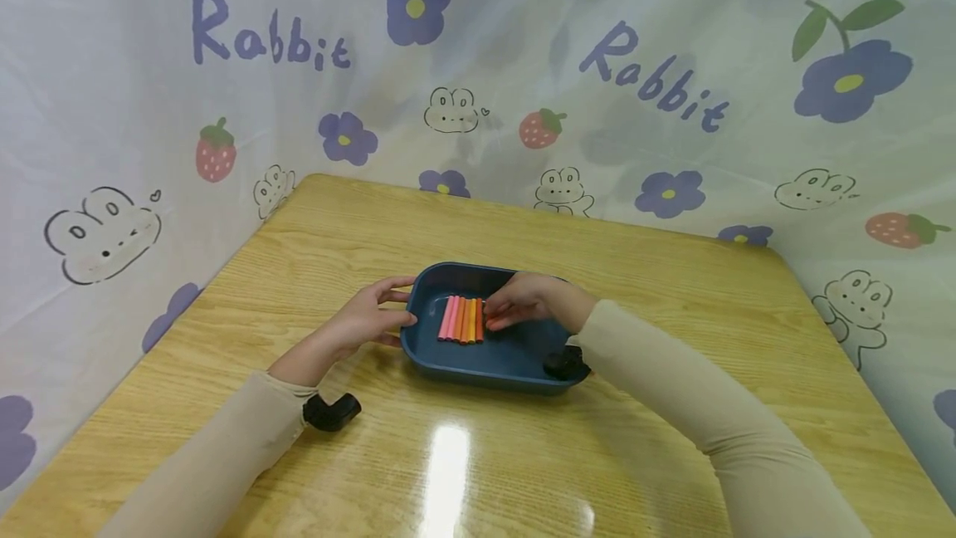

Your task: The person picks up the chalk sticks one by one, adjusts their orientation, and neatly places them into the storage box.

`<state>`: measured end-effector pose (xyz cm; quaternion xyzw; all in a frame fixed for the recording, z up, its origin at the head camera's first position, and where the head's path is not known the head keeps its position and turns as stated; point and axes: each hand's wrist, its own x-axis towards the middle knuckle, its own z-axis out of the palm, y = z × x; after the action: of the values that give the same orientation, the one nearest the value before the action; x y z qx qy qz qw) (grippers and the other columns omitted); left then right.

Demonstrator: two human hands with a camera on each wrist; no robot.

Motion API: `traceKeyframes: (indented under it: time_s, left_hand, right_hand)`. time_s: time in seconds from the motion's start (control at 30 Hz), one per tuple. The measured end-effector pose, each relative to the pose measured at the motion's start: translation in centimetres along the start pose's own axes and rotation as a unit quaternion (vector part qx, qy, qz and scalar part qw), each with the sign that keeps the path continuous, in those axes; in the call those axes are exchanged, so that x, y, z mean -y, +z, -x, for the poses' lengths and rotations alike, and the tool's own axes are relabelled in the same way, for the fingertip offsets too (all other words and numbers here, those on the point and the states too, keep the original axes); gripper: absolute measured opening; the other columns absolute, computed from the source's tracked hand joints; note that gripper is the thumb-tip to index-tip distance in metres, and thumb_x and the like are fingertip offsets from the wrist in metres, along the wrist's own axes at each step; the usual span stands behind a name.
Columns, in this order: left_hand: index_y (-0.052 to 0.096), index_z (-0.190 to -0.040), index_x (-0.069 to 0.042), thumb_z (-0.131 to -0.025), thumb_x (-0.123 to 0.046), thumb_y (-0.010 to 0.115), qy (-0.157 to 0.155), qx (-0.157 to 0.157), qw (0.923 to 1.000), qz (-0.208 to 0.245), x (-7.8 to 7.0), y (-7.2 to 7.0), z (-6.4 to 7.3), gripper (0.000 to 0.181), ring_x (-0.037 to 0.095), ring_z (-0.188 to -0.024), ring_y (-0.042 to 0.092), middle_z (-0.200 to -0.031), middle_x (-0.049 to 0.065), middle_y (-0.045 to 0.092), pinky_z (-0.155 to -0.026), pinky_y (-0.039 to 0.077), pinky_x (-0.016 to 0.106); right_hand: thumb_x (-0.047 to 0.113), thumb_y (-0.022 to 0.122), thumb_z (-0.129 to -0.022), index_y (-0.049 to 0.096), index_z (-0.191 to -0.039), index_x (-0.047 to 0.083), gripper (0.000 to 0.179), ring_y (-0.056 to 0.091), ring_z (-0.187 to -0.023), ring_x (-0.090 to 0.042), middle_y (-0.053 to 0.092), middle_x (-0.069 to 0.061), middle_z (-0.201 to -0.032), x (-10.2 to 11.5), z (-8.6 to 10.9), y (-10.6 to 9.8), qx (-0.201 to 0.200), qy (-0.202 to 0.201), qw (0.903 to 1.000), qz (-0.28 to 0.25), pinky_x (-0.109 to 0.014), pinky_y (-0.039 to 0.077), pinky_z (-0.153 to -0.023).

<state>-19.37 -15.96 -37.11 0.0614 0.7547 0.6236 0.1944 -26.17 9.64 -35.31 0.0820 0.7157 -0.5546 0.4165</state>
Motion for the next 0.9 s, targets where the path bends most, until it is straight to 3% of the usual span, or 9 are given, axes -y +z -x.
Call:
traceKeyframes:
  time_s: [0.47,0.7,0.9]
  left_hand:
    - [0.028,-0.145,-0.005,-0.089,-0.001,0.056,-0.003,-0.003,1.0,0.003,-0.1,0.1,0.1,0.063,0.038,-0.097,0.06,-0.135,0.028,0.035,-0.07,0.055,0.043]
    - [0.027,-0.145,-0.005,-0.089,-0.002,0.056,0.001,-0.001,1.0,0.001,-0.3,0.2,0.2,0.063,0.037,-0.098,0.06,-0.136,0.029,0.034,-0.07,0.055,0.042]
    - [0.029,-0.145,-0.006,-0.089,-0.001,0.056,0.0,-0.006,1.0,-0.002,0.0,0.2,0.0,0.062,0.036,-0.096,0.06,-0.134,0.028,0.037,-0.07,0.055,0.044]
  right_hand:
    - [0.0,0.047,-0.095,0.032,-0.135,-0.015,0.045,0.064,-0.081,-0.02,0.043,-0.036,-0.127,0.0,3.9,-1.4,0.068,-0.111,0.9914,0.01,-0.033,0.053,-0.08]
    - [0.002,0.054,-0.092,0.032,-0.132,-0.019,0.05,0.065,-0.083,-0.019,0.06,-0.025,-0.105,-1.1,6.8,-2.6,0.111,-0.173,0.9786,0.006,-0.033,0.052,-0.081]
    - [-0.003,0.047,-0.094,0.029,-0.13,-0.02,0.044,0.066,-0.08,-0.018,0.062,-0.014,-0.093,-2.7,8.4,-3.8,0.077,-0.183,0.98,-0.019,-0.033,0.053,-0.079]
